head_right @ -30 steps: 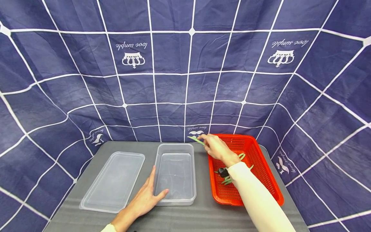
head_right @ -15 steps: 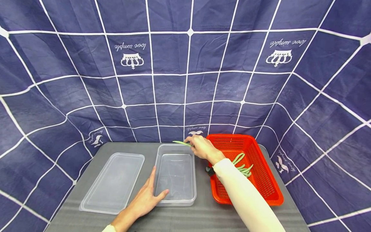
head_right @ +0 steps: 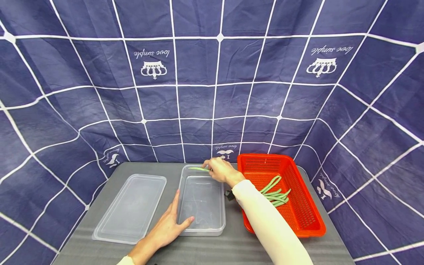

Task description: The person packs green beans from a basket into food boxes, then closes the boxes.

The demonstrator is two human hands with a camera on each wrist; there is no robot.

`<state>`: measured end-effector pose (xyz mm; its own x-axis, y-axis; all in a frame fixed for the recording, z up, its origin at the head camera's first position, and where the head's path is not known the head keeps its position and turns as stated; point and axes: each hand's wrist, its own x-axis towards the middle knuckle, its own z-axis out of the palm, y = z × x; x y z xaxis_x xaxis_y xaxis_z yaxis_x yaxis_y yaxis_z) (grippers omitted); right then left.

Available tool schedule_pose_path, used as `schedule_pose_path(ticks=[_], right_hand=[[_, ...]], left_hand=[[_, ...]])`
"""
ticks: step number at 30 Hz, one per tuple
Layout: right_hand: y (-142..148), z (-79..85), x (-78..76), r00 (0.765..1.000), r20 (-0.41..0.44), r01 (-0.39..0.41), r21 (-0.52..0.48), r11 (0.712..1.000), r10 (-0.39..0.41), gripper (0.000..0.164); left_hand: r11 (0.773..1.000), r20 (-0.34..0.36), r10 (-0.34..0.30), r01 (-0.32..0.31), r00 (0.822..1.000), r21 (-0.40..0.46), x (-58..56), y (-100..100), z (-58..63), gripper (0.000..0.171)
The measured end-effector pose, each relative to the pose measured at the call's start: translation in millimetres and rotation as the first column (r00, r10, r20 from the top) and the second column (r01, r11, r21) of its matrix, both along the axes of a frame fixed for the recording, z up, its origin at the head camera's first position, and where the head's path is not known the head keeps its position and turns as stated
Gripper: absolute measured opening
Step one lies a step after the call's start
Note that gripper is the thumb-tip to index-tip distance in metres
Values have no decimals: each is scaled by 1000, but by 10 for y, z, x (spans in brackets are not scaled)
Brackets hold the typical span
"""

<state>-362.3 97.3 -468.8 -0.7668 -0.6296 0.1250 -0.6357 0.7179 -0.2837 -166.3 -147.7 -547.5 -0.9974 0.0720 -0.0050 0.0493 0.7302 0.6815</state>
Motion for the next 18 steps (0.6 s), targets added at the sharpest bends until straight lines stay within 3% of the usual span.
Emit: schedule_pose_path(ticks=[18], right_hand=[[-210, -162, -96, 999, 40, 2, 17, 1000, -2, 40]], left_hand=[[1000, -12, -6, 6, 1000, -8, -3, 0, -37, 124]])
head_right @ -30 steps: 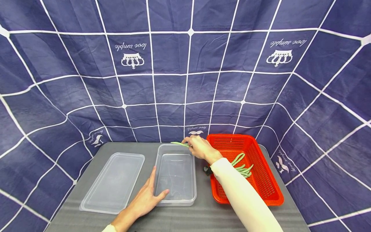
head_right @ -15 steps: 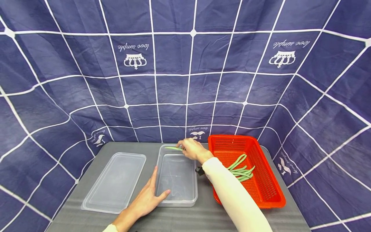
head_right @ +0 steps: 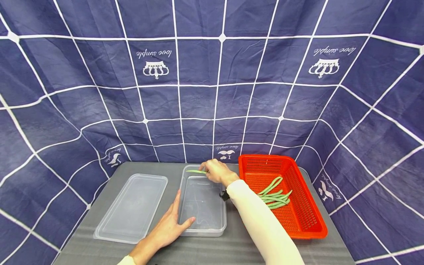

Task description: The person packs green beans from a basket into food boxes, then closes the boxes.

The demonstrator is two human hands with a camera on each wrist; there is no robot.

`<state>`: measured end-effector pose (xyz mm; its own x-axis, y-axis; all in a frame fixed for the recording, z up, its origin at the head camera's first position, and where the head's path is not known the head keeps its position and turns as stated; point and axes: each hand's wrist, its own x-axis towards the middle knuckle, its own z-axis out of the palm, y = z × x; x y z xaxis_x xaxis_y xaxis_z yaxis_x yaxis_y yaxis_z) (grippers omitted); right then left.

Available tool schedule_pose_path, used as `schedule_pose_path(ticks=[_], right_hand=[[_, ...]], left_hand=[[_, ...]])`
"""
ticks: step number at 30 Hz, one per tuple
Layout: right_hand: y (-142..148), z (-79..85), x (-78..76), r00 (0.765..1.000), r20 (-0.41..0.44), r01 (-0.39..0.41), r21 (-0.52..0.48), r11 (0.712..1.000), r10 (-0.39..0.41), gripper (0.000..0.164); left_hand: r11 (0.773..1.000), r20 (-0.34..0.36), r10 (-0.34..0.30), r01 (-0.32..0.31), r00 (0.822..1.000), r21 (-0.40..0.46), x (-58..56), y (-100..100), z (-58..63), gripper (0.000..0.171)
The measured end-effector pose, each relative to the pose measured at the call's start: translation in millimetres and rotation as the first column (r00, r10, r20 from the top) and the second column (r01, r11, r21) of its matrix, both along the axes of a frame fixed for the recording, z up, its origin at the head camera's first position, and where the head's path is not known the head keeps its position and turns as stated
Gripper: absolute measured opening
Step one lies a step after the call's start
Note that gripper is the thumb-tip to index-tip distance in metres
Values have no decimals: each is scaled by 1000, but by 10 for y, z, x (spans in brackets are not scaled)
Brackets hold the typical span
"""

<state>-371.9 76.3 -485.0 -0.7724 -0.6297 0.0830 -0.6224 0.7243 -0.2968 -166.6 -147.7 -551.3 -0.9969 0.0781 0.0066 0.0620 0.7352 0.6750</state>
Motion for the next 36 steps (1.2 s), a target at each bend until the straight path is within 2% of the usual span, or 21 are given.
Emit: schedule_pose_path(ticks=[8, 20, 36], right_hand=[[-17, -6, -11, 1000, 12, 17, -1, 1000, -17, 39], [59, -52, 5, 999, -50, 16, 4, 1000, -15, 38], [368, 92, 158, 998, -60, 6, -88, 996, -11, 41]], left_hand=[[1000, -6, -1, 1, 1000, -4, 0, 9, -6, 125], [1000, -5, -5, 5, 1000, -7, -6, 4, -8, 125], [1000, 2, -9, 9, 1000, -13, -25, -1, -21, 126]])
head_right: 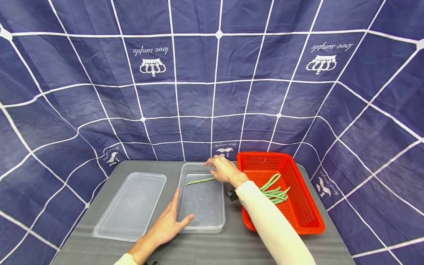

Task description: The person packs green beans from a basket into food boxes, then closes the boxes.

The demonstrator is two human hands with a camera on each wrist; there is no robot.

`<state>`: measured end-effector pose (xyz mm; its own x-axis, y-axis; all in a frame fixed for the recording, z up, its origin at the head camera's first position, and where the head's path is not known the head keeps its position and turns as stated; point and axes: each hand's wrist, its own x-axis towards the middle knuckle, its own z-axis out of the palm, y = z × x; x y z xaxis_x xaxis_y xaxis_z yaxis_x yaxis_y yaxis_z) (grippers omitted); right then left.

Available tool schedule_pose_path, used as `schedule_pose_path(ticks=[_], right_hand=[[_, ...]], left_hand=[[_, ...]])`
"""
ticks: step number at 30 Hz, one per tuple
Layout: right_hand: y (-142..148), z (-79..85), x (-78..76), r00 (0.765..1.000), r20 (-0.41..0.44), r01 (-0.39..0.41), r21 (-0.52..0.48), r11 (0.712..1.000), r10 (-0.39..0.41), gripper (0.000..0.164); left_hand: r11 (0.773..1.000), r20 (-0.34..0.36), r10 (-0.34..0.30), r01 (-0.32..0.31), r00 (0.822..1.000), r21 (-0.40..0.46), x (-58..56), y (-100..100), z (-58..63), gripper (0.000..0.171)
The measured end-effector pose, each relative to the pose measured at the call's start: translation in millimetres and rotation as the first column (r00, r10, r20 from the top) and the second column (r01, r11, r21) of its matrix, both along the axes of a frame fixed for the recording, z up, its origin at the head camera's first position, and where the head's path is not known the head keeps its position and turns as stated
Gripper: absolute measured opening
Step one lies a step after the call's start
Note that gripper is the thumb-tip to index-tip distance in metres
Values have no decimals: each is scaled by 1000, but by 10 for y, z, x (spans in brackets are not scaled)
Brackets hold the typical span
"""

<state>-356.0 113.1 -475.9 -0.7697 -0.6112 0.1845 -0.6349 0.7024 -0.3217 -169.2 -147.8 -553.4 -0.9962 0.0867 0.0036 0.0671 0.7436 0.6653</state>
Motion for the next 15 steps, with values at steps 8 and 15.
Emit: schedule_pose_path(ticks=[8, 15], right_hand=[[270, 53, 66, 999, -47, 5, -43, 999, -8, 39], [604, 80, 158, 998, -48, 48, -61, 997, -51, 38]], left_hand=[[1000, -16, -2, 2, 1000, 8, -12, -7, 9, 125], [1000, -13, -5, 5, 1000, 10, 20, -7, 5, 124]])
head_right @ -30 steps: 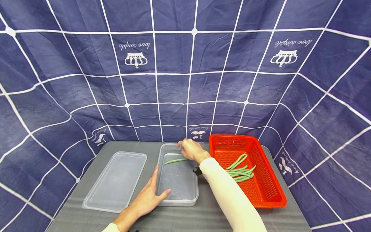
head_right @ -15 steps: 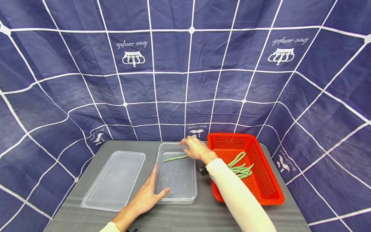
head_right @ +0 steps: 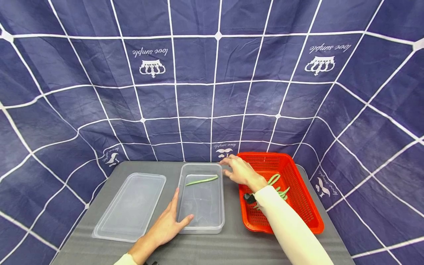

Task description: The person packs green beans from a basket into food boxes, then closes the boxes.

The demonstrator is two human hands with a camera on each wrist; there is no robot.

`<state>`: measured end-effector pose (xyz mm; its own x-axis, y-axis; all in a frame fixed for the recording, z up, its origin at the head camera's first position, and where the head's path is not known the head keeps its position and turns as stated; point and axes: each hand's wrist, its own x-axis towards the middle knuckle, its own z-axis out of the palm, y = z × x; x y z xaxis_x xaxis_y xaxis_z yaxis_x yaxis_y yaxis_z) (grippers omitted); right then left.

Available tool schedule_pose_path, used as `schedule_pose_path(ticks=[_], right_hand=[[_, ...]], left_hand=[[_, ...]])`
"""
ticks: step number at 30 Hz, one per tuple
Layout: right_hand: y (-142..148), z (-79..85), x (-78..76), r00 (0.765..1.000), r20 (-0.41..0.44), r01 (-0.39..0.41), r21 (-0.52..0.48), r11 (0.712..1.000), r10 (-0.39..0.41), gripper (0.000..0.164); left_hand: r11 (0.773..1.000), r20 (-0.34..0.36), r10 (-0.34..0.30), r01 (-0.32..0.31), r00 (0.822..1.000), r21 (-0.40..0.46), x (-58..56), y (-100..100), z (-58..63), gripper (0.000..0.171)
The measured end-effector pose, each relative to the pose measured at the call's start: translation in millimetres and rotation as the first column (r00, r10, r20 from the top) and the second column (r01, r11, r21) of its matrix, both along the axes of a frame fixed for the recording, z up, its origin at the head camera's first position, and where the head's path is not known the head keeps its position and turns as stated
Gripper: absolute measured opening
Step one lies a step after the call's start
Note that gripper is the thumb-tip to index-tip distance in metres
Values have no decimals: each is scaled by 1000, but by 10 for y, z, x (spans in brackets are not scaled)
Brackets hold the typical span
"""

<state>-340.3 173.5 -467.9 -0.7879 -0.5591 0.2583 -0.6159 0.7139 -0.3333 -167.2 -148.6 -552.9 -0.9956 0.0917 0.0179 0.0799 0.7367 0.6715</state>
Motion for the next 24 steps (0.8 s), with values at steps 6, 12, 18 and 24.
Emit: schedule_pose_path(ticks=[6, 12, 18, 24], right_hand=[[357, -10, 44, 999, -21, 36, -14, 999, -36, 34], [805, -63, 72, 997, 8, 75, -23, 997, -74, 32], [1200, -163, 101, 996, 76, 44, 39, 998, -47, 36], [1472, -333, 103, 972, 231, -53, 79, 995, 33, 39]], left_hand=[[1000, -2, 9, -9, 1000, -2, 28, 1, -10, 125], [1000, 0, 12, -12, 1000, 4, 30, 16, 7, 124], [1000, -6, 11, -11, 1000, 0, 15, 18, 9, 124], [1000, 2, 11, -11, 1000, -1, 10, 7, 15, 125]])
